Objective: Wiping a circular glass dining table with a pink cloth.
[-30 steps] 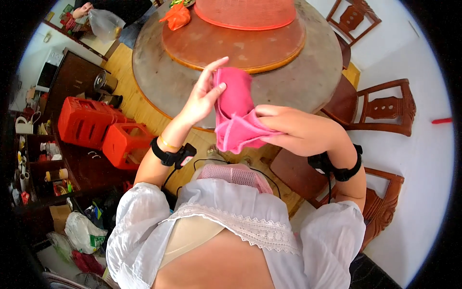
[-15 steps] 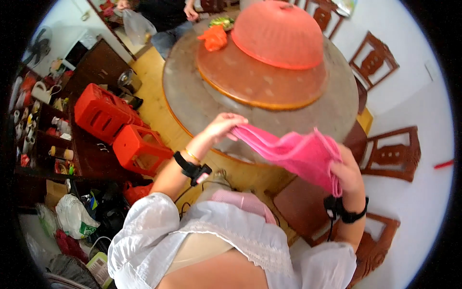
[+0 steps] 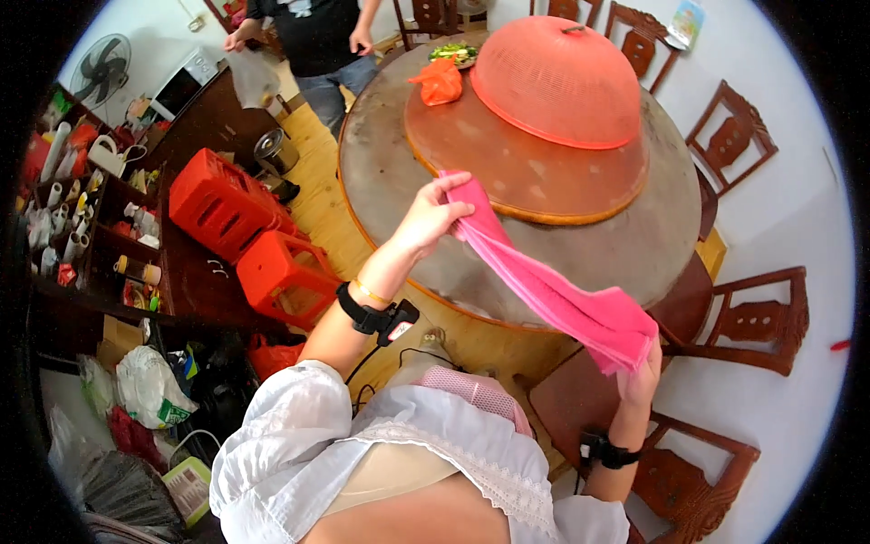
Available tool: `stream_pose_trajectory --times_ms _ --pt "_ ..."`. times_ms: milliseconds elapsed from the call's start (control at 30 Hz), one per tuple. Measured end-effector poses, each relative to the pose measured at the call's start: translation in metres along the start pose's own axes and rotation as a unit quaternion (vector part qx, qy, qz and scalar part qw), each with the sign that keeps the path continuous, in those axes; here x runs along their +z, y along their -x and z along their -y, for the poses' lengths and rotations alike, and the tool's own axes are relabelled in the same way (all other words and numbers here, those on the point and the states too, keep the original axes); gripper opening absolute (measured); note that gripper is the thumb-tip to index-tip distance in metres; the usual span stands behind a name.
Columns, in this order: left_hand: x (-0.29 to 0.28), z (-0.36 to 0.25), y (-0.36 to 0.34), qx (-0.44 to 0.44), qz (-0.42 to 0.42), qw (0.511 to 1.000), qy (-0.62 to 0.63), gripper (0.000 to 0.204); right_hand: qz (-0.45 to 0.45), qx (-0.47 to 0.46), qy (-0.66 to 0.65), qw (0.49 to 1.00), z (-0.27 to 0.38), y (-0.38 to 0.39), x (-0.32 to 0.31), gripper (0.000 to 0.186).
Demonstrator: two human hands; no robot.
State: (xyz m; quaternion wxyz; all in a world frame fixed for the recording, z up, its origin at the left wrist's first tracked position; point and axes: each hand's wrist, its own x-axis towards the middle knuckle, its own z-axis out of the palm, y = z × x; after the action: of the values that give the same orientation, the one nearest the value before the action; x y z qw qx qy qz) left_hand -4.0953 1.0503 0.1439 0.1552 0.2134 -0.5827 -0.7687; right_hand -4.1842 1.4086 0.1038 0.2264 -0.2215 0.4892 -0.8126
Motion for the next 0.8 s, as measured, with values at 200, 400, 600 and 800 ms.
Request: stream_pose_trajectory --times_ms 200,400,600,800 --pt "0.025 -0.013 -0.008 0.208 -0.030 0.969 -0.130 0.053 -0.040 -0.016 -0.081 0.996 -0.058 0.012 -0.010 0.030" --pt "0.062 -0.045 -0.006 0.300 -0.050 0.931 -0.202 0.051 -0.107 0.005 -0.134 0.985 -0.094 0.016 -0.009 0.024" --pt "0.088 -0.063 -0.001 0.402 -0.075 0.878 -0.250 0.053 -0.105 0.075 -0.200 0.971 -0.113 0.021 0.003 0.027" --pt "0.118 -0.080 0.001 0.475 -0.056 0.829 -0.289 0.047 -0.016 0.193 -0.387 0.902 -0.133 0.021 0.027 0.029"
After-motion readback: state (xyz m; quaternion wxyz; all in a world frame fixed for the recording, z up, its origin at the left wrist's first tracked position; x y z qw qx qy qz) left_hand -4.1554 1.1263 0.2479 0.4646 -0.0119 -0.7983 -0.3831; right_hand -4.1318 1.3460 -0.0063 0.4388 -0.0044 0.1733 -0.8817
